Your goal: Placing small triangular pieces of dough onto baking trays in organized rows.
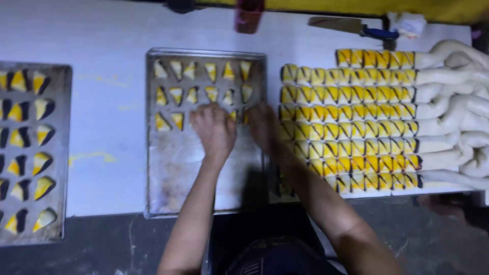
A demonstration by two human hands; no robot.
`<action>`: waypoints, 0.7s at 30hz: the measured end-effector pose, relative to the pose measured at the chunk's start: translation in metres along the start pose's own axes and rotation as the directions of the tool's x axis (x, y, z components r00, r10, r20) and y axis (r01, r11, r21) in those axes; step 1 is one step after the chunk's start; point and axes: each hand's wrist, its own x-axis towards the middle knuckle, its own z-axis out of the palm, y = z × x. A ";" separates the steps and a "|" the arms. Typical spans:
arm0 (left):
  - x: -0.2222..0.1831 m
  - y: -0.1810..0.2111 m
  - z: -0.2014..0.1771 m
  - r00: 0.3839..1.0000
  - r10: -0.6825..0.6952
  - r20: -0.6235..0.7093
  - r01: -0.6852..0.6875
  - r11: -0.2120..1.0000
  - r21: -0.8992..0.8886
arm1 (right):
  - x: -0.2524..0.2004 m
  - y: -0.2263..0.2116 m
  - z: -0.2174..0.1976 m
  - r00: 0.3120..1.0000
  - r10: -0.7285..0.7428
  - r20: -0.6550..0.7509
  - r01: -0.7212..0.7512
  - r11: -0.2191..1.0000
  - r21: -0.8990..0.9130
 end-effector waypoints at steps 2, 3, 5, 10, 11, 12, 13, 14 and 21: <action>0.002 0.012 -0.013 0.995 -0.097 -0.003 0.097 0.995 -0.012 | -0.018 -0.041 0.049 0.953 -0.260 0.159 0.302 0.735 -0.608; 0.010 0.026 -0.013 0.996 -0.085 0.000 0.085 0.996 -0.007 | -0.028 -0.068 0.077 0.950 -0.270 0.157 0.309 0.739 -0.599; 0.020 0.055 -0.014 0.993 -0.119 0.021 0.121 0.970 -0.212 | -0.054 -0.120 0.129 0.788 -0.296 0.540 0.467 -0.285 -0.837; 0.067 0.131 0.082 0.997 0.051 0.066 -0.026 0.941 -0.338 | -0.025 -0.225 0.021 0.835 -0.473 0.282 0.085 -0.395 -0.915; 0.077 0.148 0.103 0.993 0.085 0.081 -0.046 0.916 -0.398 | -0.014 -0.243 0.003 0.788 -0.494 0.367 0.097 -0.490 -0.866; 0.085 0.155 0.127 0.993 0.085 0.084 -0.045 0.918 -0.394 | -0.002 -0.250 -0.008 0.789 -0.494 0.366 0.098 -0.486 -0.869; 0.092 0.159 0.151 0.971 0.157 0.180 -0.083 0.928 -0.363 | 0.011 -0.254 -0.019 0.791 -0.476 0.384 0.128 -0.485 -0.865; 0.100 0.163 0.174 0.935 0.223 0.276 -0.123 0.934 -0.336 | 0.024 -0.258 -0.030 0.792 -0.459 0.403 0.159 -0.483 -0.861; 0.119 0.172 0.187 0.773 0.155 0.616 -0.048 0.981 -0.185 | 0.022 -0.263 0.015 0.941 -0.339 0.009 -0.175 -0.508 -0.843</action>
